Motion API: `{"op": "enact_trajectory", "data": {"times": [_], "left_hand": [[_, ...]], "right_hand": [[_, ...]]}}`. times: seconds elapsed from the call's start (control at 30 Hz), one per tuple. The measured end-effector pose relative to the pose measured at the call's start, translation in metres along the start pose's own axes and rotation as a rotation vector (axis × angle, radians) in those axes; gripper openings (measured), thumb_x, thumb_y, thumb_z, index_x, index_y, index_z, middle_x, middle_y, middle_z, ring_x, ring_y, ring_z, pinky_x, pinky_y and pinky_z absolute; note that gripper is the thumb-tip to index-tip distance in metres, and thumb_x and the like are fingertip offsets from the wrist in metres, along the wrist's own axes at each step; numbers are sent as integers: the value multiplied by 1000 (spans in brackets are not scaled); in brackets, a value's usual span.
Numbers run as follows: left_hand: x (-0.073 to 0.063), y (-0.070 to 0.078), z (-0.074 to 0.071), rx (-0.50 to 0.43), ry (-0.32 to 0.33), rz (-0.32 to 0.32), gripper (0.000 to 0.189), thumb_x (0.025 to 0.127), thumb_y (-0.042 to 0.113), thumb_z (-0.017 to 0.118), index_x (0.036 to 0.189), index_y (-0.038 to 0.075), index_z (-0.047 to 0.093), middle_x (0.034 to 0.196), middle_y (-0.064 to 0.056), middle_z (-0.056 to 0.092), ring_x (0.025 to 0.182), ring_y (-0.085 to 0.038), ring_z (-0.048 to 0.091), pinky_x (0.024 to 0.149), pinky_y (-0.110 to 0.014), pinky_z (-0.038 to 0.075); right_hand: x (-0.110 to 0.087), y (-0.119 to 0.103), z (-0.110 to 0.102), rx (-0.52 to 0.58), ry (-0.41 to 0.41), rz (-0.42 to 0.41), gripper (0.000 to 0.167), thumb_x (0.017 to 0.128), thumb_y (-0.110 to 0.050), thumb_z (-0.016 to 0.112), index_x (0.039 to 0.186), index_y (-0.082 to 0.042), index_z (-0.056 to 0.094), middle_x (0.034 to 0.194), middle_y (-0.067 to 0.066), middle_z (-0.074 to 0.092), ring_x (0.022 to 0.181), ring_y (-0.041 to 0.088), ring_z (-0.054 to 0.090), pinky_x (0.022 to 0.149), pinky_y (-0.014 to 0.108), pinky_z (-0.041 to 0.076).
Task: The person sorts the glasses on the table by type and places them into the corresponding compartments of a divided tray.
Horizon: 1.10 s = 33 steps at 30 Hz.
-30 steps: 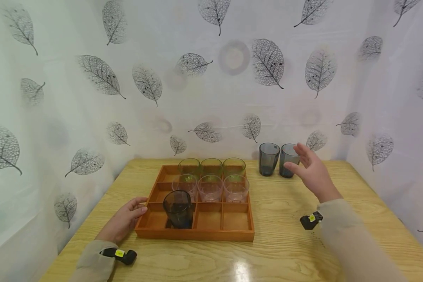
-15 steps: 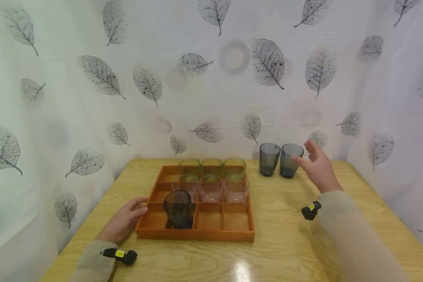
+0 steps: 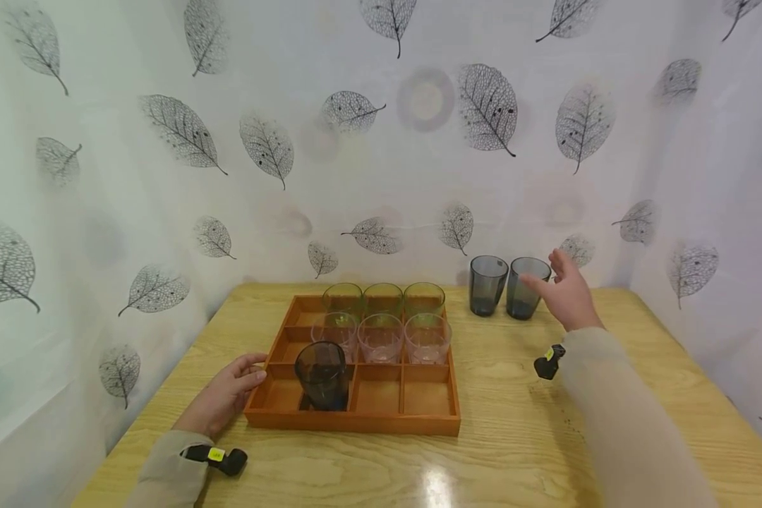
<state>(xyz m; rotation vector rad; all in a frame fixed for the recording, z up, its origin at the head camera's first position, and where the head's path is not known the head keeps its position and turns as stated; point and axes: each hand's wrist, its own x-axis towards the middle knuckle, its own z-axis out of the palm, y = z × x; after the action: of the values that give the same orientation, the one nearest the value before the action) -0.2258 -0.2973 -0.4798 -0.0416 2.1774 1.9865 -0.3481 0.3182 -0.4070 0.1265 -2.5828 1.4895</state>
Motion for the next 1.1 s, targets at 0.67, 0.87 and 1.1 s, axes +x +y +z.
{"op": "enact_trajectory", "data": {"times": [0.67,0.87,1.1], "left_hand": [[-3,2,-4,-7,-10,24,53,103,10,58,148,-6,34,107,-8,49,94,-17,48,81,-28,45],[-1,1,-2,-7,-3,17,53,102,10,59,147,-6,36,105,-8,50,90,-17,48,75,-28,44],[-2,1,0,3,-11,22,53,103,13,60,146,-5,36,104,-7,49,87,-18,47,71,-28,42]], "right_hand": [[20,8,24,12,-6,97,120,91,-60,66,158,-12,-21,165,23,-5,149,47,8,111,66,22],[19,6,26,0,7,117,120,91,-61,65,158,-10,-20,166,24,0,147,50,14,109,67,26],[17,10,26,-36,34,143,116,92,-62,62,160,-8,-14,162,32,8,143,54,21,106,68,29]]}}
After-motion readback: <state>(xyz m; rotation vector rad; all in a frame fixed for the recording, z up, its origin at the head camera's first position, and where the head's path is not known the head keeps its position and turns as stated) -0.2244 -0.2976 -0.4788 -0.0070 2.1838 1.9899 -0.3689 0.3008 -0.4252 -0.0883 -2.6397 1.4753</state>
